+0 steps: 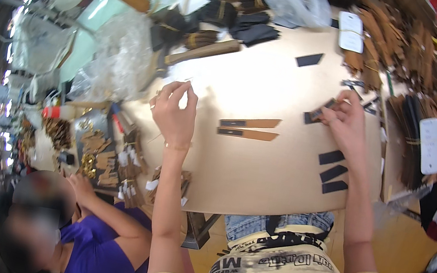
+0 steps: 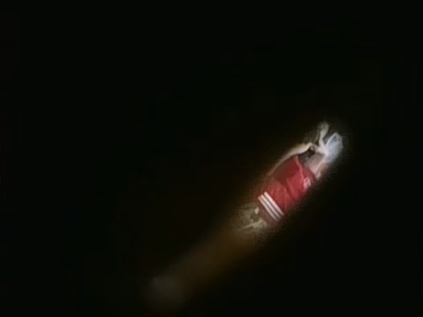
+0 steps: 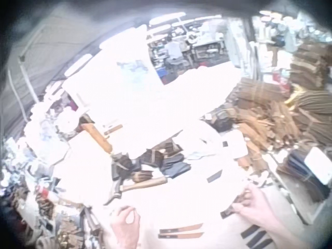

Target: The person repeatedly picks small black and brown leather pieces from a table, aligns them, and attaches a white paper label to each pair. The person stacks the labeled pairs into a small bundle and places it on the table.

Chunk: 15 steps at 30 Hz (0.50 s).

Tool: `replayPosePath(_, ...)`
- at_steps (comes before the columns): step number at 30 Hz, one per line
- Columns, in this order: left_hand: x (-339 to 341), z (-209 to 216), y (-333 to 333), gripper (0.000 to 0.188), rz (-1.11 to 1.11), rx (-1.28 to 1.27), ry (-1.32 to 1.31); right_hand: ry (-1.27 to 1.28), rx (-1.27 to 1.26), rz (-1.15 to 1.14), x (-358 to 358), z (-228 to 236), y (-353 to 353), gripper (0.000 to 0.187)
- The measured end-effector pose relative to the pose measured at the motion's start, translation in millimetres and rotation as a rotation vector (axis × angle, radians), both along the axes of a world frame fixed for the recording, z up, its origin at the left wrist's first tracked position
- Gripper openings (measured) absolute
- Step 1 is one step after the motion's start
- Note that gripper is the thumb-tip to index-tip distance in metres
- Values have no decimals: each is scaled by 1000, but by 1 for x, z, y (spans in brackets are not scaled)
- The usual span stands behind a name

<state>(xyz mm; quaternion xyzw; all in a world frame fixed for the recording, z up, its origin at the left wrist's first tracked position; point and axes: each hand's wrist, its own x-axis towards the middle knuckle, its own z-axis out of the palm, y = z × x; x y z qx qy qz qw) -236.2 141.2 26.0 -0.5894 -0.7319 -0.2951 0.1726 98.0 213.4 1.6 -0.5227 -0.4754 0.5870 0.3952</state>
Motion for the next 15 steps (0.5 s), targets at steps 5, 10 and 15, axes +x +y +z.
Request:
replayPosePath(5, 118, -9, -7, 28, -470, -82, 130, 47, 29, 14, 0, -2, 1, 28)
replayPosePath(10, 167, -23, 4, 24, -534, -175, 355, 15, 49, -11, -1, -7, 1, 28)
replayPosePath(15, 161, -26, 3, 21, -563, -151, 350, -22, 85, -13, 0, -9, 0, 30)
